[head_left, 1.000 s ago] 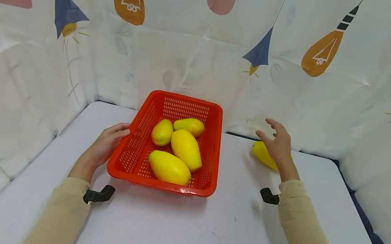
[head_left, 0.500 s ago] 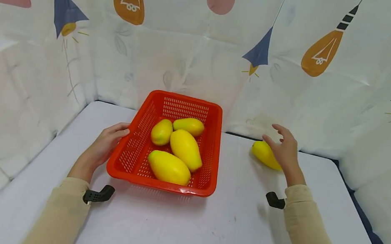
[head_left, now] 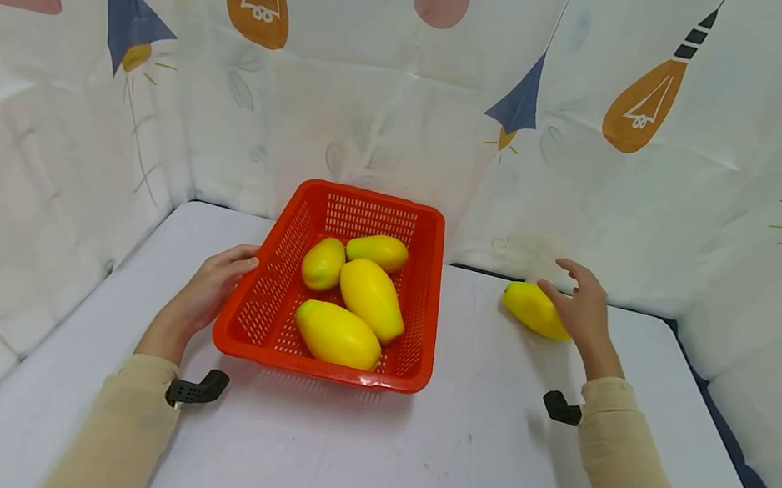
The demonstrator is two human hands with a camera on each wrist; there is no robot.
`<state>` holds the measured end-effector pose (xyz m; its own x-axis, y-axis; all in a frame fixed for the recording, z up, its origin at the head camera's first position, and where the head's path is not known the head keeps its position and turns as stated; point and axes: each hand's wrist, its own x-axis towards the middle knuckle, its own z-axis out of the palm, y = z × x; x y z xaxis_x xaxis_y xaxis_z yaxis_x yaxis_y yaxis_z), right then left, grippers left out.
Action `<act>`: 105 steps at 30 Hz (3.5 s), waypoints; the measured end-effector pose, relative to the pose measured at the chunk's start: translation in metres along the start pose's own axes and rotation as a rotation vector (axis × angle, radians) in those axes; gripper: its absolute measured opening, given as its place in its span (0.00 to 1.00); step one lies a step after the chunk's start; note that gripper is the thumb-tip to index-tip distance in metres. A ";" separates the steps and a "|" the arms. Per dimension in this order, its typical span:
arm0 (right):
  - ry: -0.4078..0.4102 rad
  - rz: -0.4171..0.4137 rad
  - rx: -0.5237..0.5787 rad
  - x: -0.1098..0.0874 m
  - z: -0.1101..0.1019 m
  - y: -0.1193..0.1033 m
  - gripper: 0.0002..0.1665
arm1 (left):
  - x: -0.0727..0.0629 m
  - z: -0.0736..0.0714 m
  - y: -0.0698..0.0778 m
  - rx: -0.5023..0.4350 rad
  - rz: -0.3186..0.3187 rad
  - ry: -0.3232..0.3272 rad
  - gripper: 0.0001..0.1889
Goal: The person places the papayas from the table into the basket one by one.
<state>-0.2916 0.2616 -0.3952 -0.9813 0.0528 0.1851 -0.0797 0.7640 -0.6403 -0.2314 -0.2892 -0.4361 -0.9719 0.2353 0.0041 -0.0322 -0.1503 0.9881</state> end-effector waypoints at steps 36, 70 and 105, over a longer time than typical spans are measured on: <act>-0.167 0.029 -0.089 -0.008 0.000 0.039 0.49 | -0.001 0.001 0.001 -0.003 -0.006 0.007 0.18; -0.179 0.002 -0.111 -0.011 0.008 0.035 0.48 | -0.001 0.001 0.001 -0.003 0.002 -0.003 0.18; -0.122 -0.119 -0.066 -0.016 0.004 0.000 0.48 | 0.000 0.000 0.000 -0.034 0.003 -0.010 0.16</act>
<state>-0.2764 0.2584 -0.4017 -0.9799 -0.1161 0.1623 -0.1890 0.8008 -0.5684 -0.2312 -0.2895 -0.4357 -0.9696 0.2447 0.0092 -0.0370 -0.1836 0.9823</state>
